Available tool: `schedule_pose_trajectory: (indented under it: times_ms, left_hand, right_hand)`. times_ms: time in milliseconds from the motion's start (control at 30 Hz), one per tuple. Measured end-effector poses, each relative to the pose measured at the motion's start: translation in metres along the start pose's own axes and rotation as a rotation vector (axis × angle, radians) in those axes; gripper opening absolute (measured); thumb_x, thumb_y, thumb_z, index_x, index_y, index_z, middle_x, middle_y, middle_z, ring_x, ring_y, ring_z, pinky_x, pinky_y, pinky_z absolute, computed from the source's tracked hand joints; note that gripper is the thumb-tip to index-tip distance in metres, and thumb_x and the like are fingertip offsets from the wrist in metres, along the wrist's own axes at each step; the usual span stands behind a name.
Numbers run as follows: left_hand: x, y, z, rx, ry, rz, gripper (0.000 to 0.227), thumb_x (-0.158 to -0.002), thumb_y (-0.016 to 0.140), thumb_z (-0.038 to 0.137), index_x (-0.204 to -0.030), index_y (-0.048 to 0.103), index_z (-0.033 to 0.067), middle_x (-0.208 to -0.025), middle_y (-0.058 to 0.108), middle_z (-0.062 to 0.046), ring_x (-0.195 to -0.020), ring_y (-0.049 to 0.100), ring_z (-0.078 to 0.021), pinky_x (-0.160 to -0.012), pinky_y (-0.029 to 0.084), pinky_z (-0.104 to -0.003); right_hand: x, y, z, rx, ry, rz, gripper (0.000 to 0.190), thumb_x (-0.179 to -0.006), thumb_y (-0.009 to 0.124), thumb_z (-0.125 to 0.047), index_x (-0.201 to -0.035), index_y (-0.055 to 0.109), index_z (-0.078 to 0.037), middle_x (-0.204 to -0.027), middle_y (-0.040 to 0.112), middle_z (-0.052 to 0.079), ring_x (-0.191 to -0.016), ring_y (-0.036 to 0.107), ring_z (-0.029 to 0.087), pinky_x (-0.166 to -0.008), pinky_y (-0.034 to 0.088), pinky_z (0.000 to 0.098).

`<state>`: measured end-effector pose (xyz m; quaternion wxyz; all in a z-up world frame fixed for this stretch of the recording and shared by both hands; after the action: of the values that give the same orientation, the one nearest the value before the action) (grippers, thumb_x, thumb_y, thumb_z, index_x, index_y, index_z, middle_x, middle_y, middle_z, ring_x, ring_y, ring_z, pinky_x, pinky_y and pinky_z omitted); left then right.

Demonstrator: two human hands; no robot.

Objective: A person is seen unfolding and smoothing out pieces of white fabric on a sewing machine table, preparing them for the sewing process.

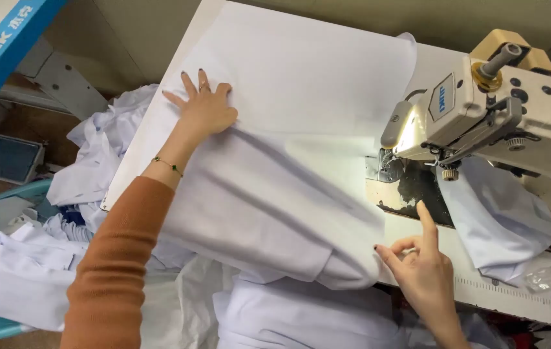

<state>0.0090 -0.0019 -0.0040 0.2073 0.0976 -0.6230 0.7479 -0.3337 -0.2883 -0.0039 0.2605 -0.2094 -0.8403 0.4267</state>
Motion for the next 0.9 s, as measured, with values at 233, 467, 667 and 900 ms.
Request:
schedule_pose_trajectory:
  times_ms: [233, 467, 667, 900]
  left_hand:
    - [-0.010, 0.047, 0.129, -0.068, 0.546, 0.078, 0.052, -0.097, 0.039, 0.052, -0.147, 0.045, 0.0381, -0.170, 0.015, -0.009, -0.157, 0.004, -0.0370, -0.113, 0.001, -0.081]
    - [-0.040, 0.054, 0.177, -0.053, 0.364, 0.092, 0.079, -0.087, 0.031, 0.076, -0.158, 0.029, 0.0426, -0.172, 0.011, -0.004, -0.154, -0.006, -0.0487, -0.112, -0.004, -0.080]
    - [-0.045, 0.064, 0.192, -0.052, 0.349, 0.163, 0.078, -0.087, 0.030, 0.077, -0.156, 0.032, 0.0414, -0.171, 0.014, -0.006, -0.154, -0.002, -0.0461, -0.112, -0.004, -0.079]
    - [-0.079, 0.135, 0.224, 0.371, 0.621, 0.904, 0.038, -0.093, 0.074, 0.037, -0.127, 0.065, 0.0239, -0.145, 0.061, -0.005, -0.134, 0.059, -0.0273, -0.110, 0.033, -0.073]
  right_hand:
    - [0.010, 0.054, -0.009, 0.295, -0.967, 0.260, 0.051, -0.094, 0.066, -0.042, -0.140, 0.059, -0.019, -0.152, 0.051, 0.013, -0.144, 0.048, 0.035, -0.111, 0.042, 0.0474]
    - [0.039, 0.052, 0.002, 0.162, -1.091, 0.178, 0.035, -0.099, 0.062, -0.036, -0.127, 0.068, -0.016, -0.137, 0.065, 0.008, -0.121, 0.063, 0.028, -0.094, 0.049, 0.0379]
    - [0.027, 0.049, 0.032, 0.174, -0.969, 0.274, 0.035, -0.098, 0.064, -0.031, -0.128, 0.068, -0.014, -0.137, 0.064, 0.008, -0.123, 0.062, 0.026, -0.099, 0.044, 0.0353]
    - [0.037, 0.032, 0.072, 0.246, -0.860, 0.417, 0.024, -0.093, 0.071, -0.028, -0.115, 0.073, -0.018, -0.120, 0.070, 0.001, -0.110, 0.067, 0.020, -0.088, 0.046, 0.0324]
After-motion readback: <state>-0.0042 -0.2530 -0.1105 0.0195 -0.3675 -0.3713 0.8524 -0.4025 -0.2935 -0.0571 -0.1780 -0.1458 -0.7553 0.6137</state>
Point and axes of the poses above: each hand's wrist, its own x-axis away from the middle knuckle, its own y-axis out of the palm, z = x × y, the point moved 1 cm from there along -x, towards the middle knuckle
